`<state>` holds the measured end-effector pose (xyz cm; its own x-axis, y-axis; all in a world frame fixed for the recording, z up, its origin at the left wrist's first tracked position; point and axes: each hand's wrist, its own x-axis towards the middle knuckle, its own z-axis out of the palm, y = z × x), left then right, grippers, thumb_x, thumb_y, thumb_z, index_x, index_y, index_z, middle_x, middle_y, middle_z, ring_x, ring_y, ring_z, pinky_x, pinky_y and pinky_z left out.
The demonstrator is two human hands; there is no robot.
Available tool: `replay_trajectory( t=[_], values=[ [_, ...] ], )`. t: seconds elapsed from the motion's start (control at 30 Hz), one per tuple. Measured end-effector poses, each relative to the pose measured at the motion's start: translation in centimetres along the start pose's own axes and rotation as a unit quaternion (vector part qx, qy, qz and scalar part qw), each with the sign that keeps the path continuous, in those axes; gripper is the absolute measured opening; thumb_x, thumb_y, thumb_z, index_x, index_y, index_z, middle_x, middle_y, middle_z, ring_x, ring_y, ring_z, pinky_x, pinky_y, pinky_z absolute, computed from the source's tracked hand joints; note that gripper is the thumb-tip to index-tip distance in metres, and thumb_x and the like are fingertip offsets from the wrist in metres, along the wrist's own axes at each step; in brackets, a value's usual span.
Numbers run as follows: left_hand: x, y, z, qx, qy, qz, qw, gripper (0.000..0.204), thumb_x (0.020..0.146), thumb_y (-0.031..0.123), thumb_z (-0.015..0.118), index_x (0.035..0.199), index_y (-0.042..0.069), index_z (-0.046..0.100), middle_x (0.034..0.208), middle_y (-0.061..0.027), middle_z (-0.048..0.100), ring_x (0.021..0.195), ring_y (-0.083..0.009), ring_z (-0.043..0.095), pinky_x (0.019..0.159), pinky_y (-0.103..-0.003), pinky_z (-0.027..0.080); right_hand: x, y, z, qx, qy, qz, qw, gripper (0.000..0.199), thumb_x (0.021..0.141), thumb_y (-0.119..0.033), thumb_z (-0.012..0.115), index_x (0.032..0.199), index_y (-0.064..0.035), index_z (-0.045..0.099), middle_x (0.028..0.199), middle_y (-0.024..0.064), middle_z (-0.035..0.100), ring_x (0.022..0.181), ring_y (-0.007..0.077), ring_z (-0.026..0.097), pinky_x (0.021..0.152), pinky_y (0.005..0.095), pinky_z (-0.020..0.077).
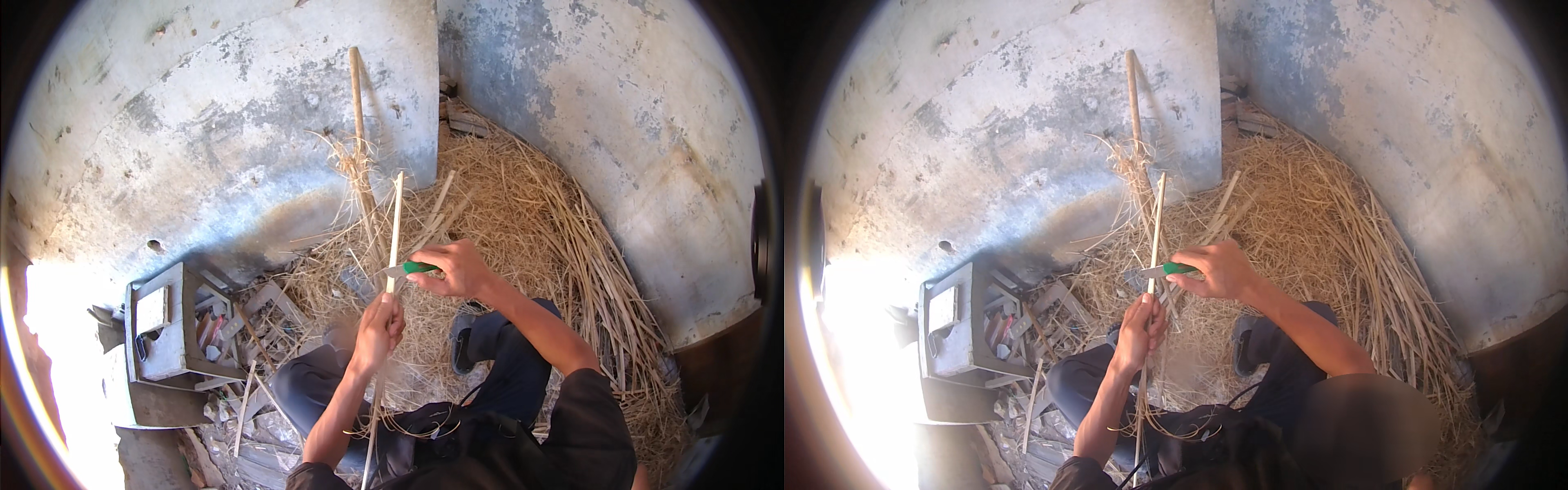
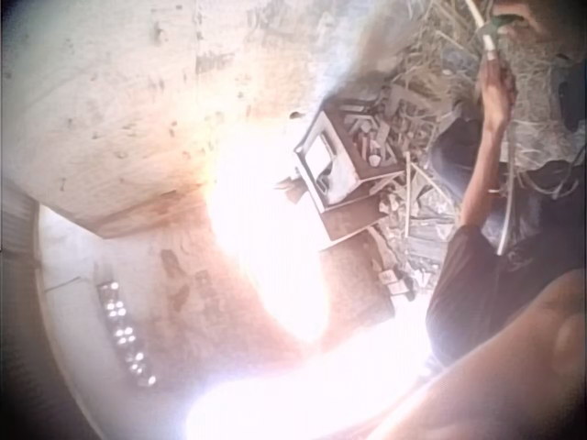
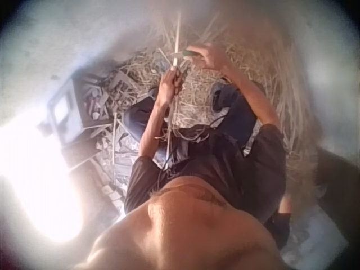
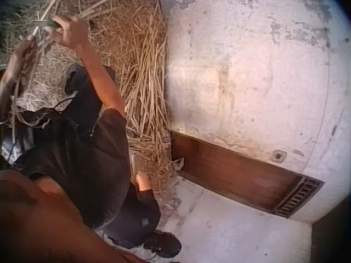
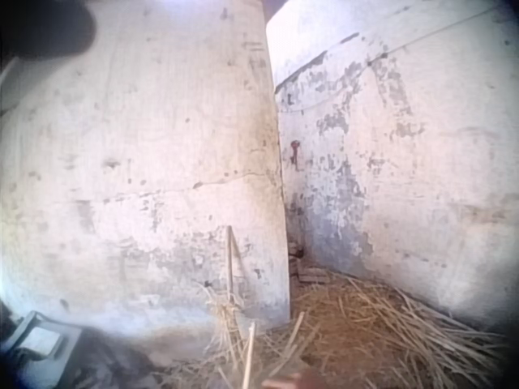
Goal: The person sits on the floor and uses a green utility knife to shave thin strips from a long bamboo pole. They hold the pole with one hand and repeatedly draw the knife along its length to remove the outer layer, creating a pile of shavings.
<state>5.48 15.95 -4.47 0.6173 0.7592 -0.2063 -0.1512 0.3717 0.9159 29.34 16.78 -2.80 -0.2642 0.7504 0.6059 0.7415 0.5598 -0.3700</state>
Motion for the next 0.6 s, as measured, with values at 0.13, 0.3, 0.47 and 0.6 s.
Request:
replay_trajectory(
  t=[0.13,0.3,0.47,0.6],
  values=[
    [-0.3,-0.1,0.3,0.016,-0.013,-0.005,1.0,0.041,0.116,0.039,0.033,0.088,0.011,0.043,0.063,0.0014,0.04,0.046,-0.0085,0.034,0.042,-0.025,0.031,0.1,3.3,-0.8,-0.004,0.038,0.072,0.997,0.033,0.098,-0.041,0.069,0.101,-0.0093,0.077,0.076,0.0062,0.074,0.051,0.0145,0.064,0.045,0.0295,0.0491],
    [-0.6,-0.6,0.3,0.035,-0.033,-0.037,0.998,0.04,0.115,0.039,0.034,0.089,0.01,0.045,0.063,0.0008,0.042,0.049,-0.009,0.038,0.047,-0.026,0.034,0.9,5.0,-3.9,-0.074,0.05,0.165,0.982,0.042,0.102,-0.049,0.063,0.105,-0.0094,0.077,0.075,0.0057,0.073,0.061,0.0181,0.067,0.054,0.0348,0.0499],
    [-0.4,0.0,0.4,0.076,-0.047,-0.028,0.996,0.038,0.115,0.039,0.035,0.096,0.008,0.049,0.065,-0.0007,0.045,0.048,-0.0113,0.043,0.047,-0.027,0.038,0.6,5.1,-4.0,-0.028,0.045,0.193,0.98,0.04,0.101,-0.046,0.065,0.11,-0.0089,0.077,0.082,0.0063,0.076,0.066,0.0206,0.071,0.059,0.0353,0.0534],
    [-0.4,1.0,1.1,0.059,-0.061,-0.036,0.996,0.037,0.116,0.041,0.034,0.104,0.009,0.048,0.065,-0.0019,0.047,0.044,-0.012,0.044,0.042,-0.027,0.039,0.3,5.4,-3.5,-0.028,0.053,0.162,0.985,0.041,0.1,-0.046,0.065,0.112,-0.0082,0.076,0.086,0.0073,0.077,0.069,0.0206,0.072,0.059,0.0352,0.054]
  ],
)
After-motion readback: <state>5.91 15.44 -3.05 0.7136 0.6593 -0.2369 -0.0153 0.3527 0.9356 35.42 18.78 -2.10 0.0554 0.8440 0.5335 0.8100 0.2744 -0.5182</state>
